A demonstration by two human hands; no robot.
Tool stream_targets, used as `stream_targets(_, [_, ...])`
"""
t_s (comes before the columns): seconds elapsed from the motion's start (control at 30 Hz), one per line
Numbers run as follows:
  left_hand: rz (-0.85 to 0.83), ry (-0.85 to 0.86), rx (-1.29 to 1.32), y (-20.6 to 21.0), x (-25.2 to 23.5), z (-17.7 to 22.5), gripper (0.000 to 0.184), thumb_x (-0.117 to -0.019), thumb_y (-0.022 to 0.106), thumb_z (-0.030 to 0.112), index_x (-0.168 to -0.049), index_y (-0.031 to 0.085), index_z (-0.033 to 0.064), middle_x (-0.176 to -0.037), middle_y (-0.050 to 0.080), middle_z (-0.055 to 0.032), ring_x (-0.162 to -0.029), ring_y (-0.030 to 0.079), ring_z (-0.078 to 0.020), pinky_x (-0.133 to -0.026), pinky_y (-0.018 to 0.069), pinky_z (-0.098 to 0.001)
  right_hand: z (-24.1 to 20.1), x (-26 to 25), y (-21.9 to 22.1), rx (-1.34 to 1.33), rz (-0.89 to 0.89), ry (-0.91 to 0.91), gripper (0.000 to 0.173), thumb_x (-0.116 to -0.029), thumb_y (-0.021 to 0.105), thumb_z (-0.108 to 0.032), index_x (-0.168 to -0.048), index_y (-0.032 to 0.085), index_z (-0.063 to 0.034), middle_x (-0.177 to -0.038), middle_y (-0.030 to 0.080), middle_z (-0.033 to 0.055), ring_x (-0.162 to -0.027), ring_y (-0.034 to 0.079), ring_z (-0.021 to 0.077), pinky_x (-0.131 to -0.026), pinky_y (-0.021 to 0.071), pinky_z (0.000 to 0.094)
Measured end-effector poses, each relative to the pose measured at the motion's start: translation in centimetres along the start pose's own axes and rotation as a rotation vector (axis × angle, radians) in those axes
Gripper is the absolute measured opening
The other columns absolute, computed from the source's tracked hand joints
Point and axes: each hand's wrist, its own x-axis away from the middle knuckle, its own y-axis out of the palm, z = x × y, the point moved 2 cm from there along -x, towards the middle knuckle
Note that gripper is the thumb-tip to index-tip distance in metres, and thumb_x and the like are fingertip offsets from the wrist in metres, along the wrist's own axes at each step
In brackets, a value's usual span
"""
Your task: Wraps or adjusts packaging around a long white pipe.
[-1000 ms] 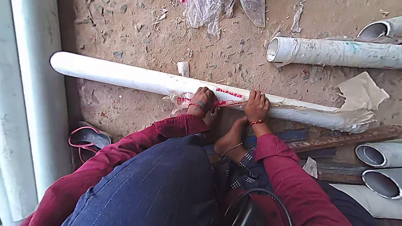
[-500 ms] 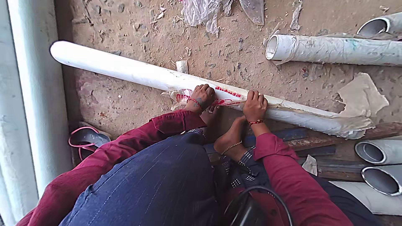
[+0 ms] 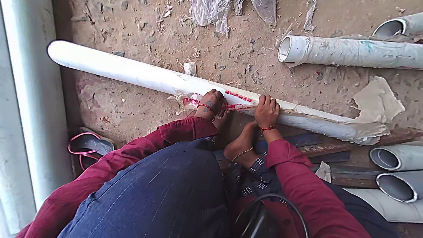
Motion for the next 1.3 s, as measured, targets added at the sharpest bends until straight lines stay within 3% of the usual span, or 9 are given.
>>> stream_targets(0.17, [0.008, 0.045, -0.016, 0.1, -0.1, -0.2, 0.023, -0.1014, 0.059, 0.009, -0.109, 0.07, -0.0105, -0.112, 0.068, -0.03, -0.108, 0.067, -0.0465, -0.097, 0.05, -0.0603, -0.2, -0.1, 0.0, -0.004, -0.016, 0.009, 0.02, -0.0953, 0.055, 0.001, -0.111, 0.064, 0.0091, -0.114, 0.068, 0.0323, -0.101, 0.069, 0.05, -0.081, 0.0525, 0.0598])
stream_targets(0.37, [-0.142, 0.081, 0.003, -0.3, -0.3, 0.2, 0.023, -0.1023, 0.058, 0.009, -0.112, 0.071, -0.0078, -0.116, 0.068, -0.0268, -0.111, 0.067, -0.0427, -0.098, 0.0491, -0.0594, -0.1, 0.2, 0.2, -0.003, -0.005, -0.019, 0.019, -0.0937, 0.056, 0.002, -0.11, 0.064, 0.009, -0.114, 0.068, 0.0325, -0.103, 0.069, 0.0511, -0.082, 0.053, 0.0605])
stream_targets(0.47, [-0.151, 0.118, 0.045, -0.3, -0.5, -0.8, 0.02, -0.1, 0.061, 0.006, -0.108, 0.068, -0.0107, -0.112, 0.069, -0.0285, -0.108, 0.067, -0.0436, -0.097, 0.0503, -0.0589, 0.0, 0.2, 0.2, 0.013, -0.025, -0.043, 0.019, -0.0924, 0.056, 0.003, -0.11, 0.062, 0.0077, -0.114, 0.067, 0.0313, -0.105, 0.068, 0.0503, -0.081, 0.0535, 0.0598])
stream_targets(0.63, [-0.286, -0.197, -0.121, -0.8, -0.5, 1.0, 0.043, -0.1049, 0.06, 0.031, -0.121, 0.063, -0.0088, -0.123, 0.064, -0.03, -0.117, 0.064, -0.0462, -0.099, 0.0492, -0.0634, 0.1, 0.5, 0.4, 0.06, 0.024, -0.069, 0.015, -0.0904, 0.061, 0.003, -0.106, 0.062, 0.0055, -0.11, 0.069, 0.0284, -0.103, 0.069, 0.0479, -0.078, 0.0552, 0.056])
stream_targets(0.77, [-0.374, -0.17, -0.233, -0.3, -0.3, 2.1, 0.031, -0.1093, 0.045, 0.013, -0.123, 0.06, -0.01, -0.125, 0.063, -0.0305, -0.121, 0.063, -0.0465, -0.099, 0.0489, -0.0624, 0.0, 0.9, 0.5, 0.079, 0.067, -0.095, 0.013, -0.0906, 0.06, 0.003, -0.104, 0.062, 0.0045, -0.104, 0.068, 0.0265, -0.1, 0.07, 0.0462, -0.074, 0.0551, 0.0544])
stream_targets(0.83, [-0.328, -0.121, -0.163, 0.0, -0.2, 1.7, 0.028, -0.1077, 0.045, 0.008, -0.119, 0.062, -0.0113, -0.122, 0.065, -0.0311, -0.12, 0.063, -0.0465, -0.101, 0.0479, -0.0617, -0.1, 0.7, 0.4, 0.084, 0.084, -0.091, 0.013, -0.091, 0.059, 0.004, -0.103, 0.063, 0.0047, -0.103, 0.069, 0.0267, -0.099, 0.07, 0.0463, -0.076, 0.055, 0.0543])
stream_targets(1.0, [-0.173, -0.074, 0.033, 0.2, 0.0, 0.8, 0.025, -0.1029, 0.057, 0.01, -0.11, 0.067, -0.012, -0.11, 0.069, -0.0305, -0.11, 0.066, -0.0455, -0.098, 0.0486, -0.0611, -0.1, 0.2, 0.2, 0.072, 0.066, -0.081, 0.014, -0.0903, 0.059, 0.005, -0.104, 0.062, 0.0064, -0.104, 0.069, 0.0292, -0.097, 0.071, 0.0477, -0.077, 0.0548, 0.0558])
stream_targets(1.13, [-0.262, -0.163, -0.03, 0.5, -0.7, 2.4, 0.029, -0.1028, 0.058, 0.014, -0.114, 0.064, -0.0114, -0.111, 0.068, -0.0311, -0.113, 0.065, -0.0462, -0.099, 0.0478, -0.0618, -0.1, -0.1, 0.3, 0.051, -0.005, -0.06, 0.017, -0.0925, 0.055, 0.005, -0.108, 0.062, 0.0081, -0.11, 0.068, 0.0312, -0.103, 0.069, 0.0498, -0.082, 0.0544, 0.0581])
stream_targets(1.3, [-0.303, -0.098, 0.012, 0.9, -0.7, 2.6, 0.029, -0.1036, 0.058, 0.013, -0.117, 0.061, -0.0125, -0.112, 0.066, -0.0317, -0.113, 0.065, -0.0457, -0.099, 0.0481, -0.0596, 0.0, -0.8, 0.2, 0.058, -0.001, -0.065, 0.016, -0.0929, 0.054, 0.004, -0.107, 0.062, 0.0081, -0.109, 0.068, 0.0305, -0.103, 0.069, 0.0497, -0.082, 0.0542, 0.0583])
